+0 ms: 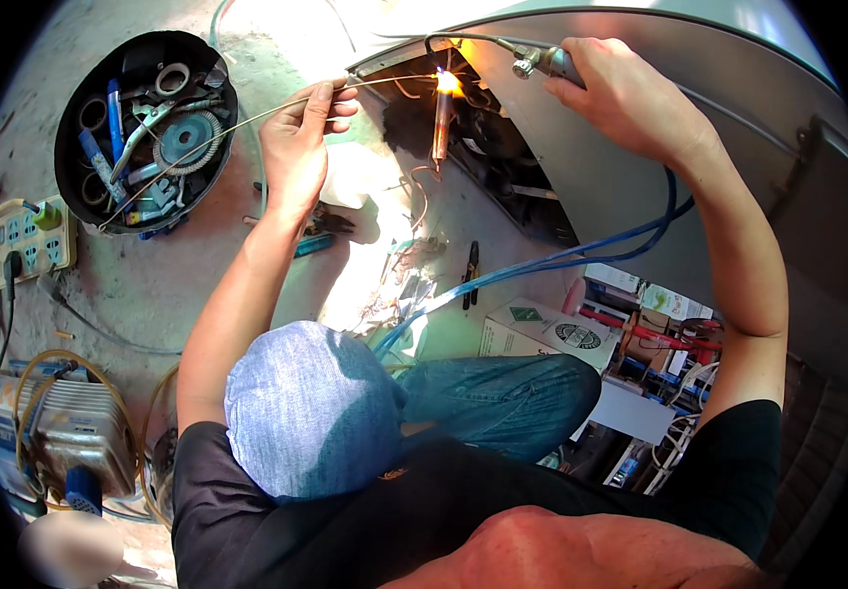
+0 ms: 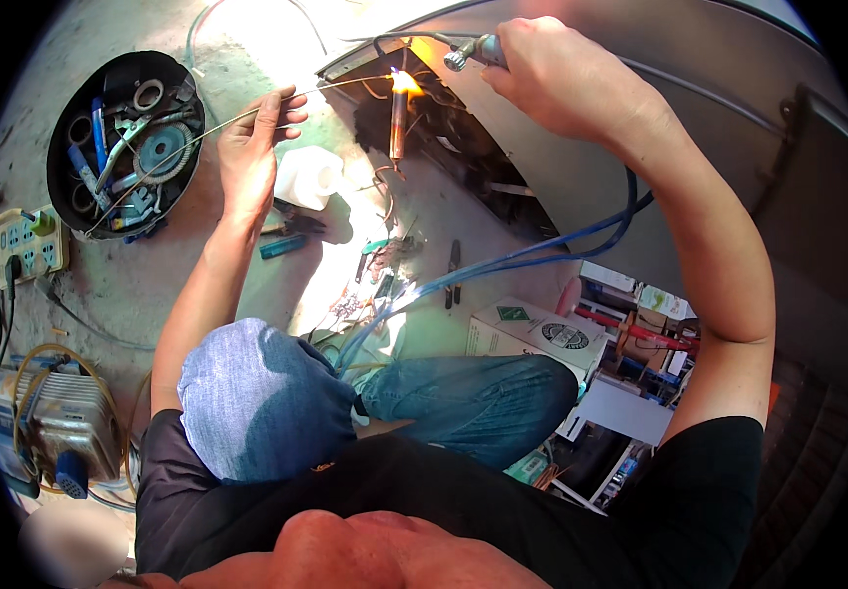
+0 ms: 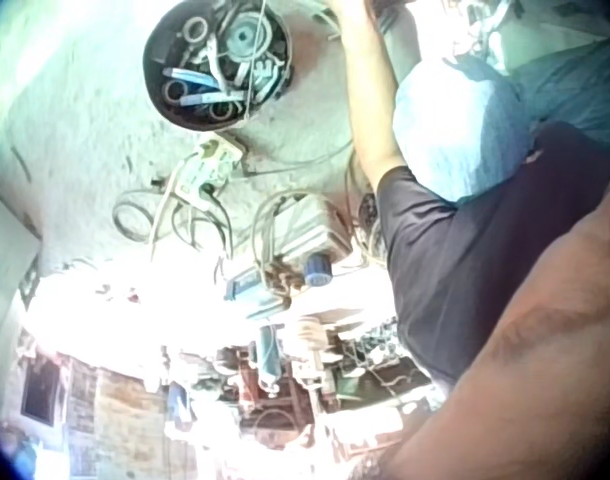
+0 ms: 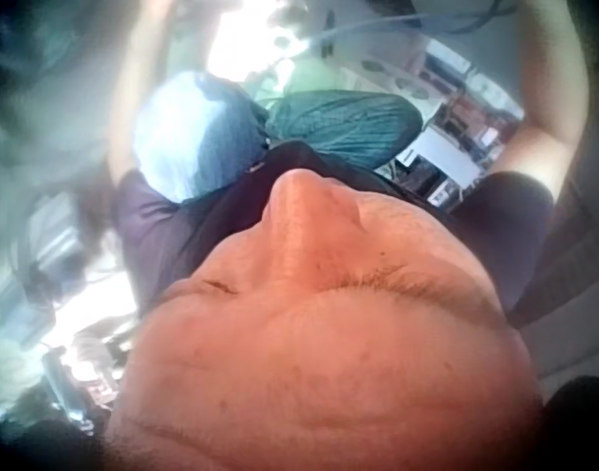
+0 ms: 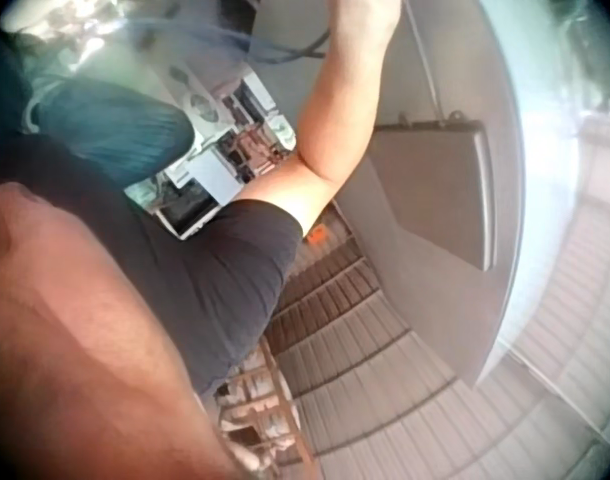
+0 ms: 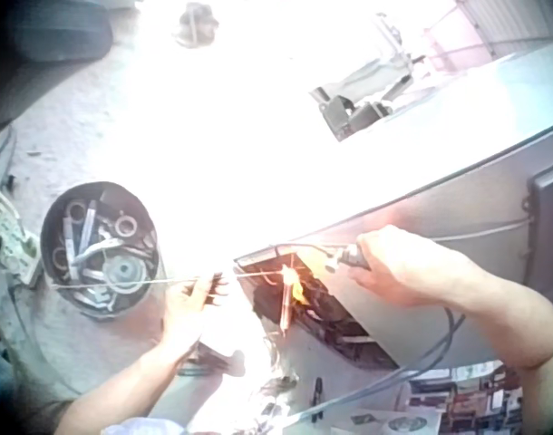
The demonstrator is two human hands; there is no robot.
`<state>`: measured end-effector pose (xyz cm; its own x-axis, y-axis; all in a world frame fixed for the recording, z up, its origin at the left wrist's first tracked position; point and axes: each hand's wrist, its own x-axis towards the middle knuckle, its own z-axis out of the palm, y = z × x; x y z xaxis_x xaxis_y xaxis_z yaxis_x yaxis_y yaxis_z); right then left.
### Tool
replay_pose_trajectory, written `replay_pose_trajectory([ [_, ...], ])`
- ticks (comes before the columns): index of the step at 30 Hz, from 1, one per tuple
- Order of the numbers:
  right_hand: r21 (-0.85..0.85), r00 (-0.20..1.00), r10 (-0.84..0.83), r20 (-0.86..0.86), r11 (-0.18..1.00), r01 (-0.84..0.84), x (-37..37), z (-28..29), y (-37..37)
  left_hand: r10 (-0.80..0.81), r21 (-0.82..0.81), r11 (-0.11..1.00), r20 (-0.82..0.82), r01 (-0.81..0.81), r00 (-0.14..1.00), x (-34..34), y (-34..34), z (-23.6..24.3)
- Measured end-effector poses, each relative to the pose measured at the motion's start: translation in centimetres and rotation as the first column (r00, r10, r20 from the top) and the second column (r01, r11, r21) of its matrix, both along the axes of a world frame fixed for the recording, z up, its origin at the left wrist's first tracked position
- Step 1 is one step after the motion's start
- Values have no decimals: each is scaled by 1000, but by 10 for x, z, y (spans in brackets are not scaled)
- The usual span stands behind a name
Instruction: The person sits on the floor and uses a welding torch to heat and join a metal seam on a large curved appliance. They feed a thin metal rod into the flame to add filler material, moving the torch along the joint to create a continuous weld.
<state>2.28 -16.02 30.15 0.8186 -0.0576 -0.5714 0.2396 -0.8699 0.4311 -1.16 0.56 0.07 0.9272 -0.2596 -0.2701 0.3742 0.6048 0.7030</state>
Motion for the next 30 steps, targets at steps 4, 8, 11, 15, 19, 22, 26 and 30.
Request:
replay_pose_trajectory([
  [4,-62,996,-81,-20,995,80,-3,-3,5,4,-5,1000,12,-4,1000,1,-2,2],
  [8,-59,994,-105,-3,993,104,-5,-3,7,8,-17,1000,20,-8,1000,1,-6,0],
  [11,-36,998,-66,11,997,67,-7,-2,3,7,-17,1000,12,-7,1000,2,-7,-1],
  [15,-23,995,-103,-4,994,103,-7,-2,5,9,-13,1000,7,-9,1000,4,-6,-5],
  [19,-24,994,-113,-14,993,112,-7,-2,4,2,0,1000,7,-2,1000,4,-6,-1],
  [22,-10,993,-115,3,993,115,-9,-2,2,1,-5,1000,3,-1,1000,5,-6,-1],
  [26,30,997,-61,37,998,60,-12,-5,-3,-38,10,999,11,38,999,6,-5,-5],
  [30,54,997,-57,54,997,54,-14,-5,-2,-44,10,999,15,43,999,6,-5,-5],
])
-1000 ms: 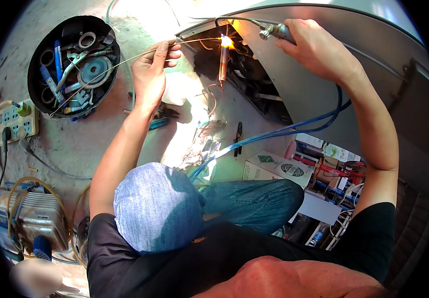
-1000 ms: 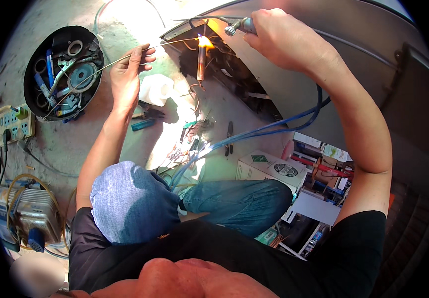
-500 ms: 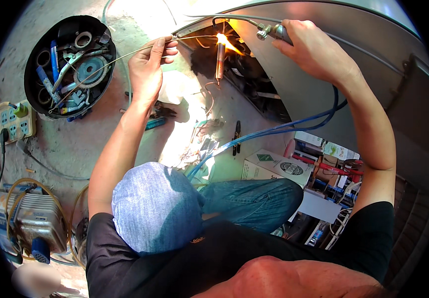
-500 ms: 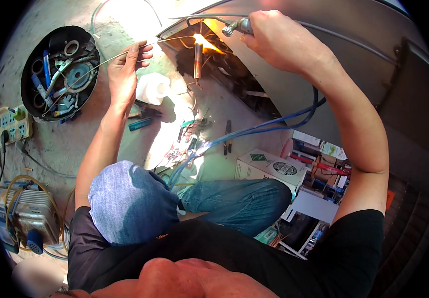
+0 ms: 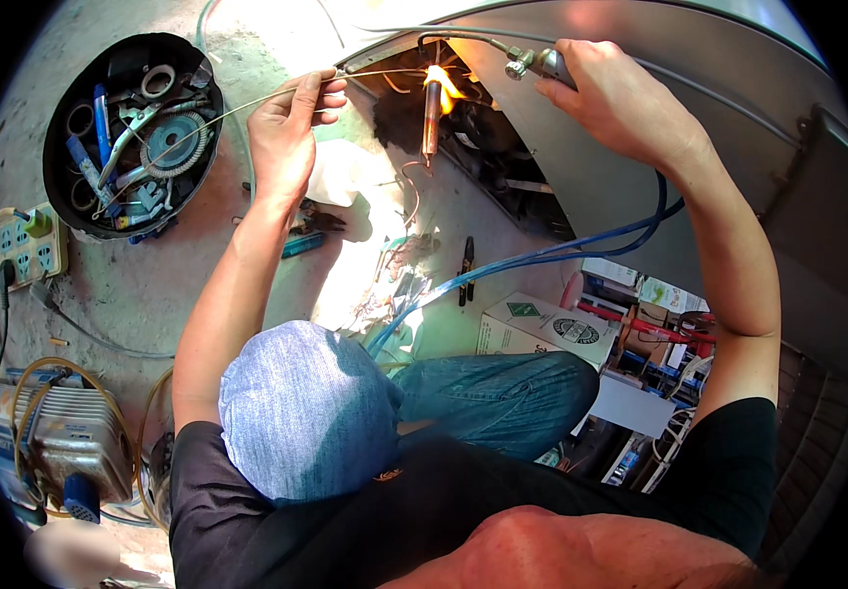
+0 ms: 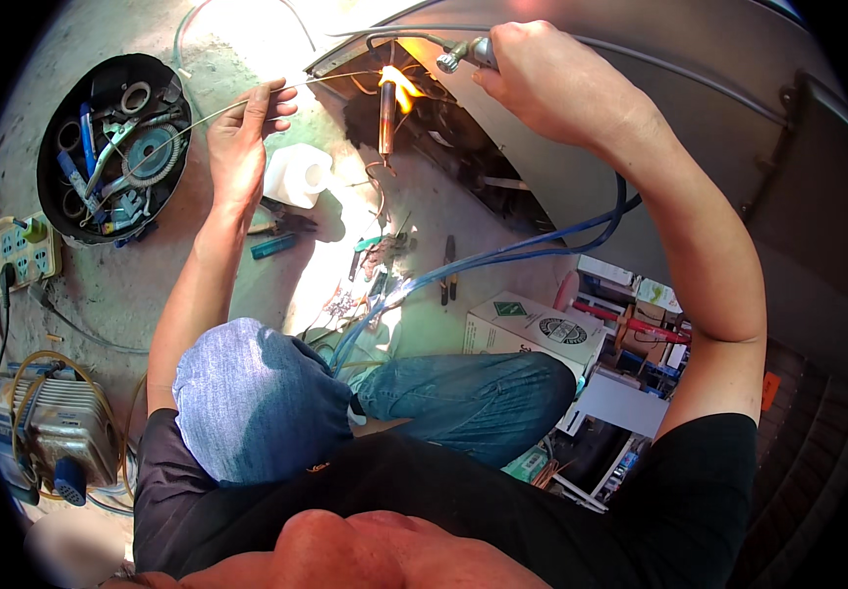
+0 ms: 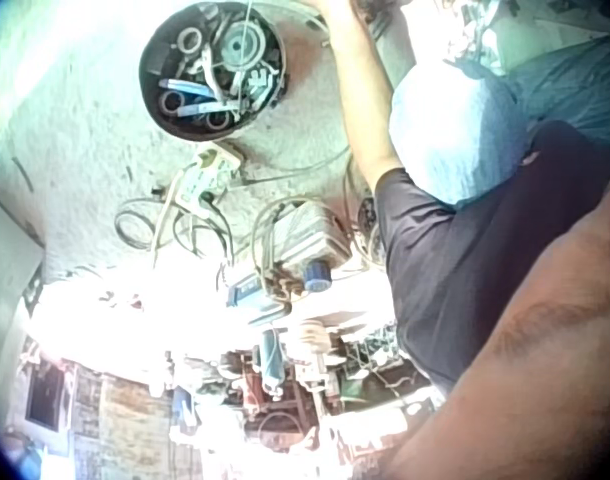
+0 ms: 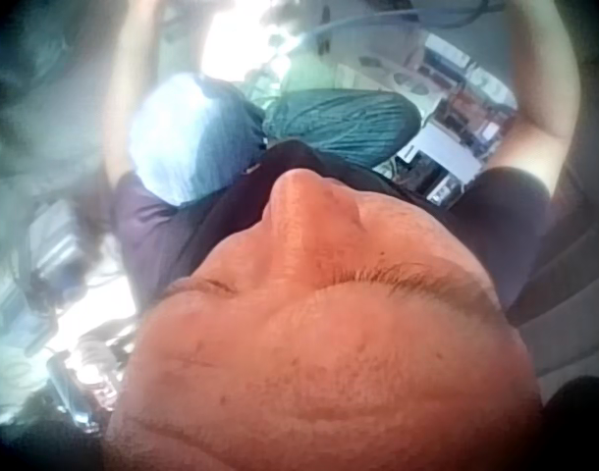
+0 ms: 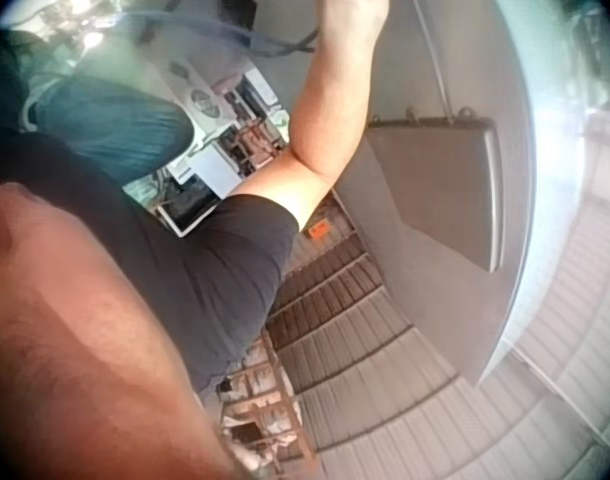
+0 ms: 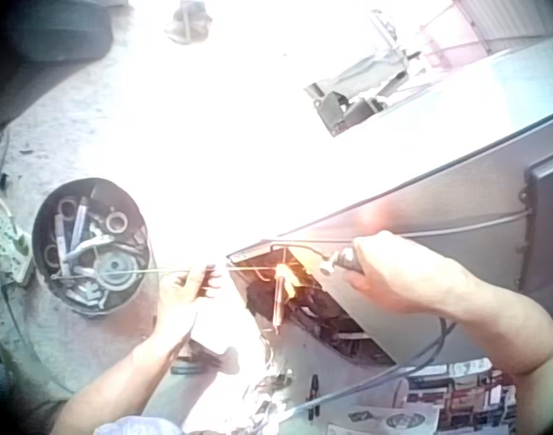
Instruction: The person sits on the floor and uses a welding torch to heat and join a metal seam on a large curved appliance. They feed a thin metal rod into the flame to add filler material, moving the torch along the joint to create a continuous weld.
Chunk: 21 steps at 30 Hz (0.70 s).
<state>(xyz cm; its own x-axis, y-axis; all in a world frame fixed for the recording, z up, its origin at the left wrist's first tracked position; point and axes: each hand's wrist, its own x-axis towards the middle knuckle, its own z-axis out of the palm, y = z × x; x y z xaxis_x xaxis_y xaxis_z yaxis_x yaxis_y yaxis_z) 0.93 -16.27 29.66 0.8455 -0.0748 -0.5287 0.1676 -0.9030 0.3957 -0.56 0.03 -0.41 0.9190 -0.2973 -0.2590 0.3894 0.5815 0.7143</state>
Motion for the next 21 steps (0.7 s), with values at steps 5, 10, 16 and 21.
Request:
replay_pose_trajectory([
  [5,-14,999,31,-11,999,-31,0,-1,-2,37,-6,999,-18,-37,999,1,-1,2],
  [10,-8,1000,-6,0,1000,6,-2,0,2,32,-12,999,-15,-32,999,2,-2,2],
  [16,-20,1000,-3,-11,1000,3,-2,0,3,32,10,999,-19,-31,999,4,-1,2],
  [21,10,999,44,12,999,-44,-5,-1,-5,25,-5,1000,-24,-25,999,3,-2,1],
])
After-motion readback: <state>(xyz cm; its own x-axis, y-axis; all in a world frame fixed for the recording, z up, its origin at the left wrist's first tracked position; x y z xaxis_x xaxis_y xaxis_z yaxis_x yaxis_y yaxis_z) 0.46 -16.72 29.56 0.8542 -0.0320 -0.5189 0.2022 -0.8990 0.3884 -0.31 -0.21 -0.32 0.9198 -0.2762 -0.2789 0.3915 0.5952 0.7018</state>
